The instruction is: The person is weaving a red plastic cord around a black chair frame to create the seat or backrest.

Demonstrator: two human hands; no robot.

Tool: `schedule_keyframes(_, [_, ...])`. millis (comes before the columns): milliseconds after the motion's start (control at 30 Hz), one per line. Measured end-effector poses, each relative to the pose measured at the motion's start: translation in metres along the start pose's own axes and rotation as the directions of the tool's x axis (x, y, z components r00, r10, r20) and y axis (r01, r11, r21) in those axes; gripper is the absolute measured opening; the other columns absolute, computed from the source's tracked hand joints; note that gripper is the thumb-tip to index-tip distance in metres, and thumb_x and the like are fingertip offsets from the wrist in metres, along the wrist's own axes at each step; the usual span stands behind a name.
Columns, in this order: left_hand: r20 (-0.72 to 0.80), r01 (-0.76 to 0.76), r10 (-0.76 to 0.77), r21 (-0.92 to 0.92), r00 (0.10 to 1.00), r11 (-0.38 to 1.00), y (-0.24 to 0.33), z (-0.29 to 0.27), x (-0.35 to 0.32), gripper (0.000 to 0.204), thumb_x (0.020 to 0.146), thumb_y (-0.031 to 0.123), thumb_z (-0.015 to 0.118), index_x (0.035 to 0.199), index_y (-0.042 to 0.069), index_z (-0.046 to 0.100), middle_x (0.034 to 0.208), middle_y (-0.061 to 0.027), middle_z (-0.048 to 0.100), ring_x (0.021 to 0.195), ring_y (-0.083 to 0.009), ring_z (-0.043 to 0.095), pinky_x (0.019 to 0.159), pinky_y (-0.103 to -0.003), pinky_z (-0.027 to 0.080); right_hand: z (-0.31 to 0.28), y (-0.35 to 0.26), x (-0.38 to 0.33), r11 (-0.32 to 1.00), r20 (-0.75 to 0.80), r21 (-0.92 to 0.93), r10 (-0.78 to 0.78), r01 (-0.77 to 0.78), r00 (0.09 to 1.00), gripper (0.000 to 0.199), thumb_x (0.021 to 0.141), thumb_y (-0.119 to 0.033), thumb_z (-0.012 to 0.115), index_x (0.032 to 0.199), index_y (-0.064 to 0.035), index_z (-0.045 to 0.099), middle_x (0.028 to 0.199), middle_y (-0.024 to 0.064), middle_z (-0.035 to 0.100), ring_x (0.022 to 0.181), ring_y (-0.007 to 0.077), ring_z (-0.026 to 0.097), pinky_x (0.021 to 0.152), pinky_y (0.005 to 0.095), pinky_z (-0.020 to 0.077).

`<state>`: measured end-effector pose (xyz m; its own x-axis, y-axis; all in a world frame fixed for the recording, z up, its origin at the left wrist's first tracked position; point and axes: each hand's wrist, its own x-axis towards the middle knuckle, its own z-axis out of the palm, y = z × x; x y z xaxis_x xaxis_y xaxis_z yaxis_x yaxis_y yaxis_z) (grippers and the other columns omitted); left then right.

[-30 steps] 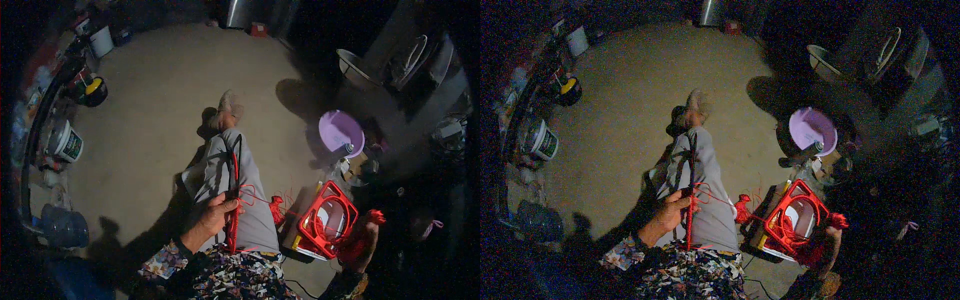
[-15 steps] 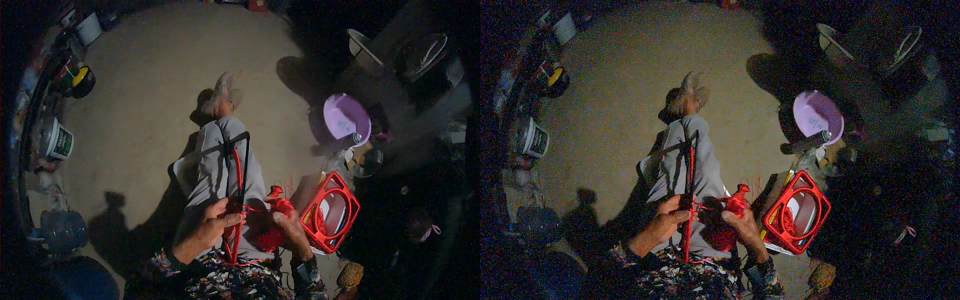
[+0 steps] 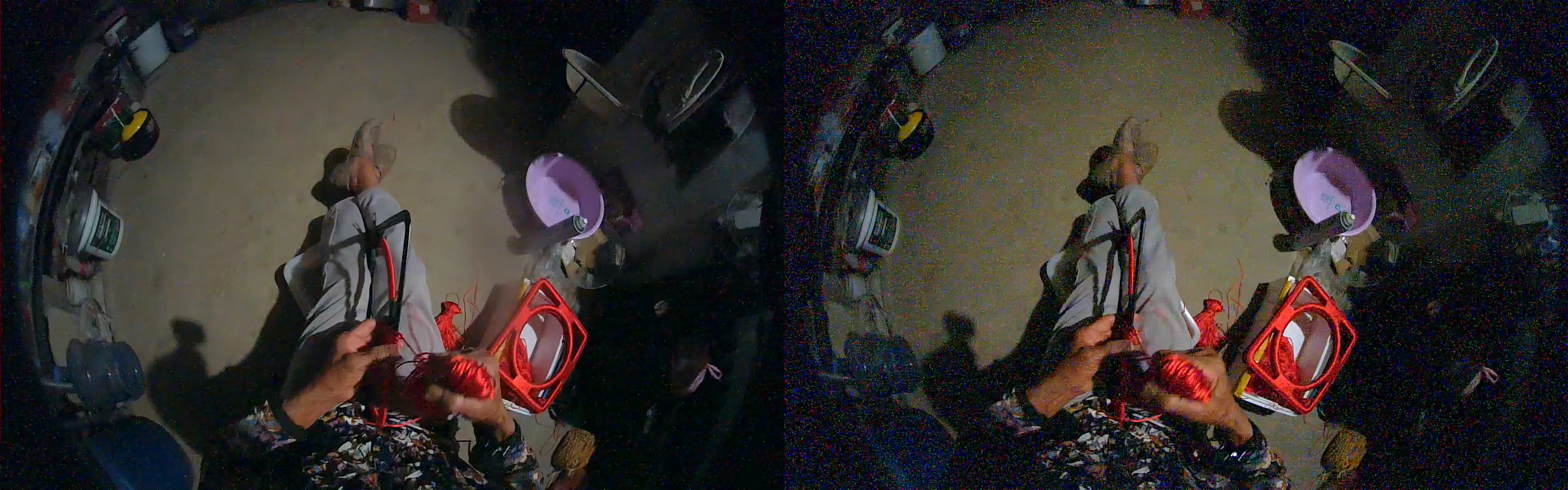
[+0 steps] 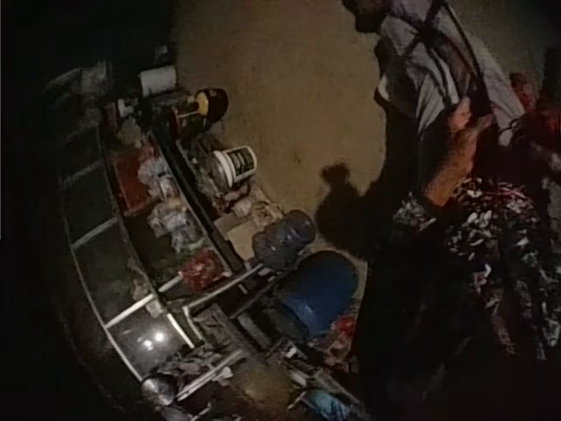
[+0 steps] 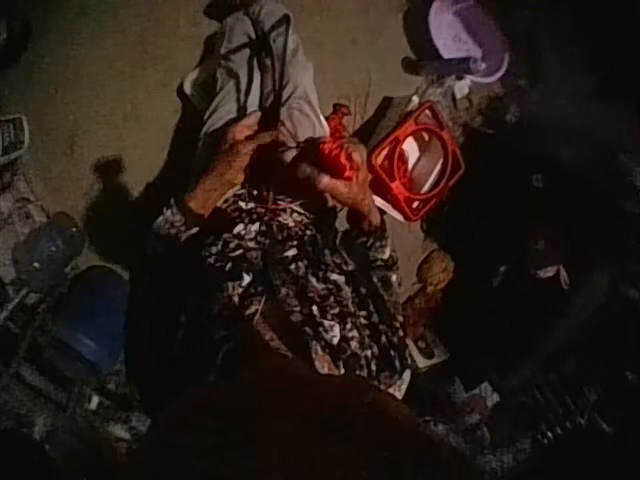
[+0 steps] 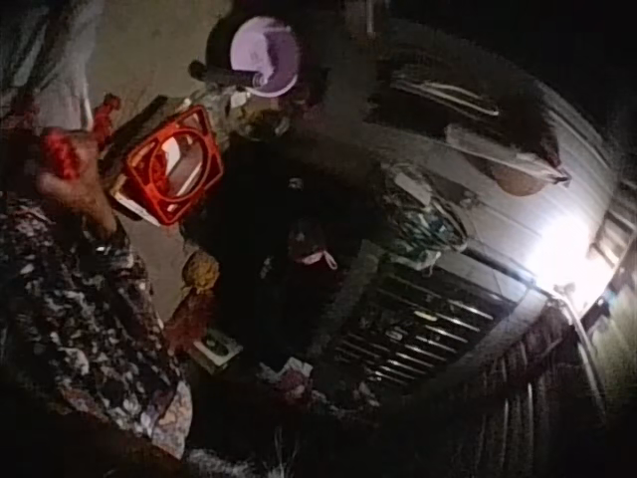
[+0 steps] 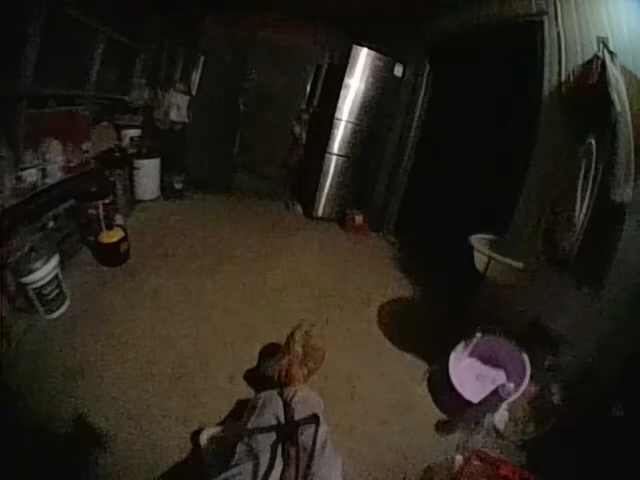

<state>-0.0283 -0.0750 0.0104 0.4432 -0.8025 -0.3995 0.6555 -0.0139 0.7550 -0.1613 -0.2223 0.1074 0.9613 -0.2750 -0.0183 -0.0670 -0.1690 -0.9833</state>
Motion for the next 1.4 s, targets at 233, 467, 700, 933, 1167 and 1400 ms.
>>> schedule_keyframes(233, [0.124, -0.045, 0.025, 0.163, 0.992, 0.986, 0.033, 0.012, -0.020, 0.053, 0.079, 0.038, 0.068, 0.109, -0.001, 0.049, 0.094, -0.0045, 0.055, 0.090, -0.0101, 0.051, 0.081, -0.025, 0.042, 0.041, 0.000, 0.014, 0.937, 0.281, 0.075, -0.348, 0.341, 0.894, 0.040, 0.066, -0.016, 0.078, 0.092, 0.0063, 0.059, 0.080, 0.0154, 0.063, 0.069, 0.0274, 0.064, 0.065, 0.0323, 0.0488])
schedule_keyframes(467, [0.088, -0.274, 0.263, 0.152, 0.961, 0.950, 0.018, 0.006, -0.015, 0.038, 0.082, 0.023, 0.066, 0.109, 0.000, 0.052, 0.094, -0.0056, 0.055, 0.087, -0.0130, 0.053, 0.076, -0.027, 0.044, 0.030, -0.022, 0.004, 0.832, 0.281, -0.302, -0.389, 0.466, 0.877, 0.051, 0.068, -0.034, 0.067, 0.104, 0.0016, 0.058, 0.099, 0.0181, 0.062, 0.090, 0.0359, 0.062, 0.073, 0.0435, 0.0458])
schedule_keyframes(700, [0.178, -0.594, 0.763, 0.742, 0.622, 0.310, 0.037, 0.020, -0.011, 0.016, 0.070, -0.003, 0.067, 0.083, 0.002, 0.059, 0.091, -0.0095, 0.054, 0.082, -0.0241, 0.057, 0.069, -0.030, 0.046, -0.023, -0.015, -0.024, 0.834, -0.002, -0.500, -0.270, 0.233, 0.963, 0.031, 0.063, -0.026, 0.067, 0.079, -0.0016, 0.057, 0.070, 0.0137, 0.054, 0.065, 0.0307, 0.058, 0.054, 0.0377, 0.0428])
schedule_keyframes(933, [0.072, -0.560, 0.705, 0.667, 0.705, 0.492, 0.043, 0.027, -0.002, 0.004, 0.079, 0.001, 0.060, 0.080, 0.000, 0.057, 0.083, -0.0101, 0.058, 0.075, -0.0200, 0.056, 0.069, -0.030, 0.046, -0.040, 0.006, -0.003, 0.795, -0.291, -0.606, -0.216, -0.005, 0.932, 0.039, 0.061, -0.014, 0.069, 0.097, -0.0033, 0.058, 0.080, 0.0117, 0.063, 0.069, 0.0274, 0.060, 0.063, 0.0345, 0.0471])
schedule_keyframes(1167, [-0.220, -0.270, 0.281, 0.082, 0.934, 0.959, 0.051, 0.015, -0.001, 0.014, 0.090, 0.015, 0.052, 0.087, 0.002, 0.054, 0.082, -0.0096, 0.060, 0.077, -0.0179, 0.056, 0.077, -0.031, 0.042, -0.015, 0.041, 0.008, 0.964, 0.096, -0.241, -0.092, 0.112, 0.991, 0.039, 0.065, -0.018, 0.072, 0.095, -0.0022, 0.054, 0.068, 0.0131, 0.058, 0.062, 0.0316, 0.058, 0.057, 0.0373, 0.0450])
schedule_keyframes(1400, [-0.198, -0.197, 0.152, -0.237, 0.968, 0.951, 0.038, -0.013, 0.019, 0.008, 0.086, 0.010, 0.056, 0.085, 0.003, 0.053, 0.074, -0.0070, 0.055, 0.068, -0.0153, 0.050, 0.068, -0.029, 0.039, 0.015, 0.074, 0.048, 0.743, 0.123, -0.668, 0.057, 0.040, 0.991, 0.031, 0.071, -0.017, 0.067, 0.095, -0.0030, 0.053, 0.062, 0.0184, 0.054, 0.056, 0.0370, 0.053, 0.052, 0.0456, 0.0373])
